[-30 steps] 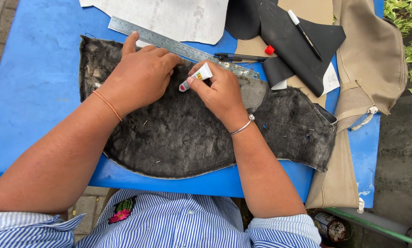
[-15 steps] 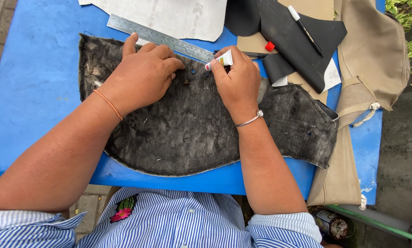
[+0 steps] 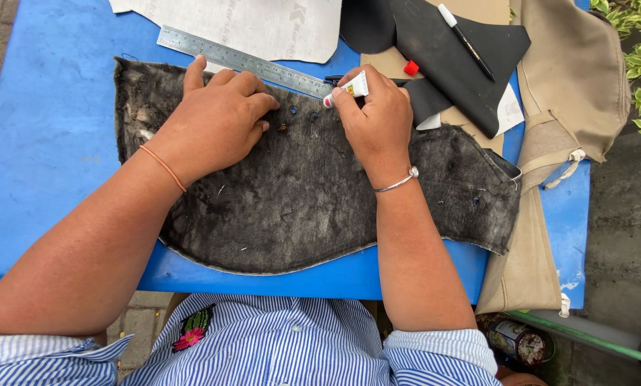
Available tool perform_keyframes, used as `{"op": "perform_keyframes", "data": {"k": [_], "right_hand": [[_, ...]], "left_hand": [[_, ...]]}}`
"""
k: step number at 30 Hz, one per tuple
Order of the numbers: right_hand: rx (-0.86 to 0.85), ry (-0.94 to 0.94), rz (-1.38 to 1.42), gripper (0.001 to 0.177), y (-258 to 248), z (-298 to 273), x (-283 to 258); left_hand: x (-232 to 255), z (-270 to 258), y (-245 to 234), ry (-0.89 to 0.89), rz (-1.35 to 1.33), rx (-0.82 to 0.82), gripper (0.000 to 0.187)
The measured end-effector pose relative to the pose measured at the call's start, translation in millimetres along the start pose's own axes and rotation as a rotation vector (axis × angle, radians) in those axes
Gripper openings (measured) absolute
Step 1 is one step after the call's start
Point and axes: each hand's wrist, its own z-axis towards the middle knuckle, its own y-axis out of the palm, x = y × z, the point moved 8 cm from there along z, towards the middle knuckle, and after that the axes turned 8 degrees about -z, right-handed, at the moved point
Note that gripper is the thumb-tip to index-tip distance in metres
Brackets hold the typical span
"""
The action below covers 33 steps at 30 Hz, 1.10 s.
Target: Marking a pattern on a piece of leather using a ruler and a white marker
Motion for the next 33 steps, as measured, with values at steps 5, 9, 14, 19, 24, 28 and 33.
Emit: {"op": "perform_keyframes", "data": {"k": [5, 9, 14, 19, 24, 28, 33], "right_hand": [[-0.068, 0.086, -0.057, 0.009, 3, 4, 17], [-0.016, 0.086, 0.028, 0.006, -12, 6, 16], [-0.187, 0.172, -0.044, 0.008, -3, 12, 29], [-0.14, 0.106, -0.169, 0.013, -19, 10, 32], [-0.083, 0.195, 0.133, 0.008, -8, -8, 66], [-0.049, 0.154, -0.048, 0.006, -19, -7, 59], [-0.045, -0.036, -0.013, 0.012, -9, -8, 41]], "left_hand": [[-2, -1, 1, 0.007, -0.02, -0.003, 0.033], [-4, -2, 3, 0.0, -0.015, -0.011, 0.036], [-4, -2, 2, -0.016, -0.06, -0.026, 0.035], [-3, -4, 1, -0.008, -0.032, -0.006, 0.036], [-2, -4, 2, -0.003, -0.016, -0.005, 0.036], [-2, -5, 0, -0.018, -0.049, -0.015, 0.035], [-1, -2, -3, -0.025, -0.047, -0.04, 0.037]]}}
